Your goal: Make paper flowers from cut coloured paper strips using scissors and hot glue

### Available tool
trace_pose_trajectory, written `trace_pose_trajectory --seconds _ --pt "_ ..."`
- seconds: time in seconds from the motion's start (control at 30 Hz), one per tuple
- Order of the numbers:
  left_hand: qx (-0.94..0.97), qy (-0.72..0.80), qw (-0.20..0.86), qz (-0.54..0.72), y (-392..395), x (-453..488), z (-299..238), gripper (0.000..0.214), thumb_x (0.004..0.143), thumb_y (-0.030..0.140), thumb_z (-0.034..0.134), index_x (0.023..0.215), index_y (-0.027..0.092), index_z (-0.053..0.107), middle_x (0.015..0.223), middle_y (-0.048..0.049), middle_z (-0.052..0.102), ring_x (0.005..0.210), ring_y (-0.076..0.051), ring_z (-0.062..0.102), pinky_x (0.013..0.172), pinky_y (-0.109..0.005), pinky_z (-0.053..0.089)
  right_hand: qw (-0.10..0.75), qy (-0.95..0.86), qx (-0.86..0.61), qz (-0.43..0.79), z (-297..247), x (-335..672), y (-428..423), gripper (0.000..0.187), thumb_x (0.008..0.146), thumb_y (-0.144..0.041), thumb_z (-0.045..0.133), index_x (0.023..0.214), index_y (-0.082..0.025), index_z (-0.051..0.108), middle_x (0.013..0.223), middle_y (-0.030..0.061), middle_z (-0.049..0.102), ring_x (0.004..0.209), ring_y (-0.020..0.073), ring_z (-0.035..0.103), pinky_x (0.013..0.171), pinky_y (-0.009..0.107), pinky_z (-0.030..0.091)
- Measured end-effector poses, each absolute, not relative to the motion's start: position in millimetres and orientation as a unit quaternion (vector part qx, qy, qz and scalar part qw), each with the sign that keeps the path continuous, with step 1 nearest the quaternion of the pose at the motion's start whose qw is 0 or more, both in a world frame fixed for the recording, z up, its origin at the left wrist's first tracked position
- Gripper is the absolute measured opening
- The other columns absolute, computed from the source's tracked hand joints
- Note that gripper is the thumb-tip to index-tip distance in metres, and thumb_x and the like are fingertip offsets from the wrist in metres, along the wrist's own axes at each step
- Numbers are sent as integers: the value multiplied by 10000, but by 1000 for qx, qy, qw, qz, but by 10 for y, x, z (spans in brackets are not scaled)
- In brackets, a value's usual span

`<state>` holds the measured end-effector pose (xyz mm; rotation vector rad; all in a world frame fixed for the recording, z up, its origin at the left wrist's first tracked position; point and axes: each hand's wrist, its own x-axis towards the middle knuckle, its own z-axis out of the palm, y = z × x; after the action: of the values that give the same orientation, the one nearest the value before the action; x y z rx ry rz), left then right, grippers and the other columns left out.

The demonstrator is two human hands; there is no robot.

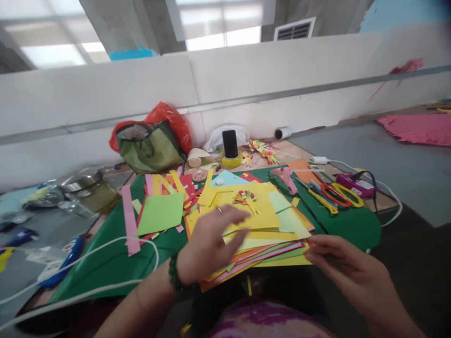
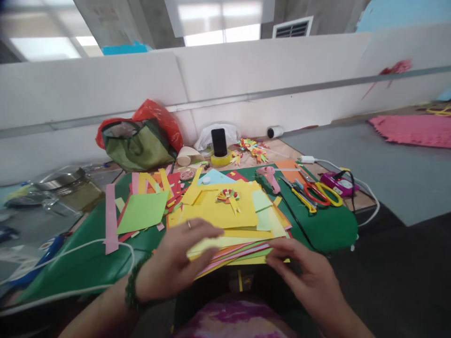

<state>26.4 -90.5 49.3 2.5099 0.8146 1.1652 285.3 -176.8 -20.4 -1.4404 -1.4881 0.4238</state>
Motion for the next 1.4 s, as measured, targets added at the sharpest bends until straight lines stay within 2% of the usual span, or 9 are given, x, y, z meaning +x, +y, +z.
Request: trace_pose_trajectory --seconds 0.27,0.43,0.67,0.77,0.9,1.1,1.17,1.3,1.4 --pt "901 188 86 381 -1575 547 55 354 947 371 504 1228 156 508 888 -98 712 757 -168 675 655 -252 551 441 -709 -461 301 -212 2515 -1884 29 850 -229 622 871 -209 623 731 5 717 645 125 681 613 179 552" --pt "889 176 135 401 -1646 578 -81 352 965 380 464 1251 175 477 812 -77 706 675 -150 645 585 -237 498 449 -742 -394 304 -286 2456 -1962 127 925 -176 496 1012 -237 565 824 0 681 709 102 660 653 154 529" --pt "899 159 129 386 -1752 667 -174 400 978 430 409 1274 166 462 629 -8 623 530 -128 559 506 -226 411 454 -750 -416 241 -450 2478 -2056 199 981 -368 445 1050 -248 588 777 7 683 609 115 626 555 174 499" --pt "898 148 158 383 -1782 666 -203 407 979 423 412 1292 166 456 645 -6 626 561 -124 574 529 -218 418 467 -756 -400 223 -479 2481 -2033 393 900 -557 533 1116 -232 582 630 -33 618 481 107 554 450 181 442" --pt "907 171 107 369 -1821 681 -227 291 991 358 405 1029 140 593 562 4 579 474 -98 507 464 -216 353 502 -764 -388 119 -481 2488 -1966 542 878 -612 526 1219 -191 549 519 -74 537 398 94 488 408 184 397" --pt "906 187 18 380 -1846 642 -262 504 995 387 376 552 180 501 413 18 462 368 -85 403 402 -248 285 459 -786 -411 56 -444 2585 -1987 365 946 -476 494 1020 -157 657 485 -50 578 380 92 537 426 173 448" --pt "904 196 32 379 -1846 556 -230 459 986 415 398 648 165 585 425 19 489 383 -86 439 431 -227 340 448 -771 -450 50 -458 2650 -2018 301 968 -406 473 994 -171 659 470 -56 583 366 94 551 420 166 456" --pt "890 268 64 363 -1837 317 -146 526 923 585 427 1112 139 631 582 -9 645 522 -122 596 527 -223 450 430 -757 -487 62 -586 2794 -2099 272 951 -398 493 1051 -199 650 514 -56 633 384 98 593 405 155 459" --pt "874 370 62 310 -1795 172 -128 431 913 528 495 1127 187 648 718 -27 715 657 -157 668 593 -236 487 406 -762 -499 72 -724 2869 -2162 289 930 -405 517 1089 -202 649 546 -46 651 404 107 612 445 164 489"
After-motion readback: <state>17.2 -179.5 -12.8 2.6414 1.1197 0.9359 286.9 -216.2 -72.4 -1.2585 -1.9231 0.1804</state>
